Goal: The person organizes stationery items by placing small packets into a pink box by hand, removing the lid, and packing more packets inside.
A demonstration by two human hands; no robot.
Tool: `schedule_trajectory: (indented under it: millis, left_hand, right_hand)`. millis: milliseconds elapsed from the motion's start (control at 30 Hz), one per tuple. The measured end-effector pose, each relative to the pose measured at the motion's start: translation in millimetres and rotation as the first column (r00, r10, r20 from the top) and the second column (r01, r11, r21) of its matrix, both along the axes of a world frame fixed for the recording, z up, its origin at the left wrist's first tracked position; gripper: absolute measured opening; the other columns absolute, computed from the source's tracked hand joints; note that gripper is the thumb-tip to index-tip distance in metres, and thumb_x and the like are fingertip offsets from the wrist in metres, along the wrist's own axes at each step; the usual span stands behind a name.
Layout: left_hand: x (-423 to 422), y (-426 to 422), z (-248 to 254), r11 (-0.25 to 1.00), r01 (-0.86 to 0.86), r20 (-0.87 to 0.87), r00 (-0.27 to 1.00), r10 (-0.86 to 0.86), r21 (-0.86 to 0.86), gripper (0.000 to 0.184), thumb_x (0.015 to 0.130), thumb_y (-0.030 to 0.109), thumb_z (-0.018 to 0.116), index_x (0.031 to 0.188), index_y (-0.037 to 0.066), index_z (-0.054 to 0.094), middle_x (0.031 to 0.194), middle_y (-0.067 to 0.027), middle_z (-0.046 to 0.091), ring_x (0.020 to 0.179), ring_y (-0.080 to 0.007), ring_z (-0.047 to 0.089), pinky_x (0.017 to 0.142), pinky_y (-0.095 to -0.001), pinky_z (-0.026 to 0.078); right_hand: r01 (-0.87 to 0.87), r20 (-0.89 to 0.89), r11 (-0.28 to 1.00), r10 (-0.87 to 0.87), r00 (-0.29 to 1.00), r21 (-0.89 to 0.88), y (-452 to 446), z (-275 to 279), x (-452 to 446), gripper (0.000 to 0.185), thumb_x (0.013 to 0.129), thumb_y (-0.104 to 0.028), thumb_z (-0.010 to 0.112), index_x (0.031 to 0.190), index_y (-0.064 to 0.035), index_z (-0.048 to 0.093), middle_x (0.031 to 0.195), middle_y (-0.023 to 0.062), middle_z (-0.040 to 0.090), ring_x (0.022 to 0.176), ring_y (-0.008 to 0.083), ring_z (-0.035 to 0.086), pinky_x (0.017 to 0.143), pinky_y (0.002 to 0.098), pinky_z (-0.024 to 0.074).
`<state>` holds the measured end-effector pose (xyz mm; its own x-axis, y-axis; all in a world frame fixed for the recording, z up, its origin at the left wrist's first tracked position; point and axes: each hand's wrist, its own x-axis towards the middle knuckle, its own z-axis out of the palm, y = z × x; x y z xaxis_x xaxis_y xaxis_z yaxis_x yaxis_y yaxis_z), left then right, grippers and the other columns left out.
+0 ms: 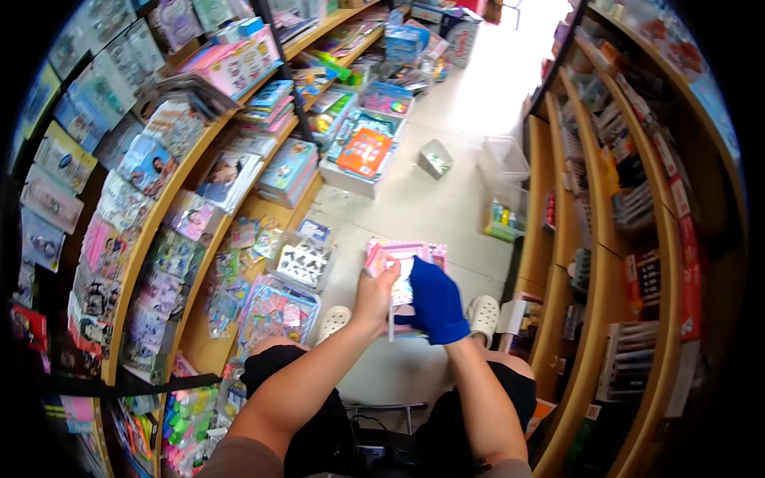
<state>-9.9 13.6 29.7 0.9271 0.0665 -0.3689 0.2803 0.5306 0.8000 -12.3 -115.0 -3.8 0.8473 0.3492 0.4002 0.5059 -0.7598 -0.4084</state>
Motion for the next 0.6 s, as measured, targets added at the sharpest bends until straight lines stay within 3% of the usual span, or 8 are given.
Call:
schedule_trajectory:
  millis: [100, 167, 233, 300, 400, 433, 500, 600]
  left_hand:
    - [10, 21, 14, 0.997, -0.074, 0.027, 0.997, 0.074, -0.024, 0.015, 0.086, 0.016, 0.057, 0.095, 0.006, 0.054, 0.073, 0.0014, 0.052, 0.061, -0.0075, 0.050, 0.053, -0.0245, 0.041]
    - [18, 63, 34, 0.989, -0.084, -0.052, 0.996, 0.078, -0.122, 0.012, 0.085, 0.016, 0.058, 0.093, 0.007, 0.054, 0.074, -0.0009, 0.056, 0.063, -0.0105, 0.056, 0.053, -0.0269, 0.046]
    - [26, 101, 50, 0.961, -0.250, 0.062, 0.964, 0.258, -0.116, 0.010, 0.085, 0.016, 0.058, 0.090, 0.008, 0.055, 0.076, -0.0040, 0.059, 0.064, -0.0138, 0.060, 0.053, -0.0281, 0.049]
    - [32, 146, 44, 0.934, -0.356, 0.014, 0.934, 0.357, -0.024, 0.017, 0.086, 0.019, 0.057, 0.096, 0.006, 0.055, 0.069, -0.0042, 0.059, 0.044, -0.0102, 0.051, 0.034, -0.0211, 0.033]
    - [27, 229, -31, 0.919, -0.375, 0.029, 0.927, 0.374, 0.120, 0.020, 0.087, 0.019, 0.056, 0.099, 0.003, 0.054, 0.080, -0.0072, 0.060, 0.055, -0.0145, 0.056, 0.042, -0.0258, 0.043]
    - [18, 258, -68, 0.911, -0.380, 0.000, 0.923, 0.385, 0.159, 0.022, 0.086, 0.019, 0.056, 0.101, 0.002, 0.053, 0.083, -0.0079, 0.060, 0.060, -0.0163, 0.058, 0.046, -0.0282, 0.047]
    - [-16, 298, -116, 0.873, -0.377, -0.157, 0.885, 0.438, 0.308, 0.031, 0.083, 0.008, 0.057, 0.112, 0.003, 0.049, 0.094, -0.0102, 0.057, 0.078, -0.0200, 0.061, 0.063, -0.0304, 0.051]
    - [-70, 360, -233, 0.708, -0.335, -0.152, 0.835, 0.529, 0.622, 0.035, 0.079, 0.007, 0.060, 0.112, 0.000, 0.051, 0.101, -0.0102, 0.057, 0.080, -0.0208, 0.060, 0.069, -0.0305, 0.048]
  right_hand:
    - [0.149, -0.191, 0.980, -0.172, 0.966, -0.129, 9, 64, -3, 0.053, 0.050, -0.029, 0.081, 0.091, -0.0033, 0.060, 0.082, 0.0105, 0.057, 0.076, 0.0313, 0.054, 0.064, 0.0393, 0.0436]
    - [0.193, -0.034, 0.970, -0.200, 0.979, -0.144, 2, 86, -2, 0.033, 0.054, -0.035, 0.078, 0.068, -0.0088, 0.062, 0.068, 0.0095, 0.054, 0.067, 0.0297, 0.053, 0.057, 0.0378, 0.0411]
    - [0.373, 0.041, 0.927, -0.375, 0.926, 0.042, -15, 74, 3, 0.024, 0.062, -0.030, 0.072, 0.069, -0.0103, 0.061, 0.066, 0.0090, 0.056, 0.063, 0.0292, 0.055, 0.057, 0.0368, 0.0432]
    - [0.431, 0.163, 0.901, -0.417, 0.894, -0.058, -38, 57, 7, 0.022, 0.063, -0.029, 0.072, 0.068, -0.0106, 0.059, 0.067, 0.0096, 0.057, 0.065, 0.0295, 0.056, 0.058, 0.0373, 0.0436]
    - [0.397, -0.090, 0.871, -0.389, 0.917, 0.288, -57, 40, 7, 0.021, 0.063, -0.026, 0.072, 0.074, -0.0114, 0.060, 0.071, 0.0099, 0.058, 0.068, 0.0303, 0.057, 0.059, 0.0374, 0.0434]
    - [0.393, -0.014, 0.891, -0.406, 0.914, -0.229, -45, 77, 0, 0.024, 0.066, -0.024, 0.071, 0.082, -0.0100, 0.060, 0.075, 0.0102, 0.059, 0.072, 0.0297, 0.057, 0.062, 0.0360, 0.0448]
    - [0.458, 0.166, 0.888, -0.447, 0.879, -0.035, -86, 21, 1, 0.023, 0.073, -0.023, 0.066, 0.088, -0.0080, 0.058, 0.079, 0.0113, 0.059, 0.075, 0.0295, 0.058, 0.065, 0.0355, 0.0456]
    - [0.444, 0.134, 0.865, -0.423, 0.896, -0.234, -93, 27, -9, 0.023, 0.081, -0.022, 0.060, 0.096, -0.0055, 0.056, 0.086, 0.0103, 0.061, 0.077, 0.0253, 0.059, 0.069, 0.0333, 0.0469]
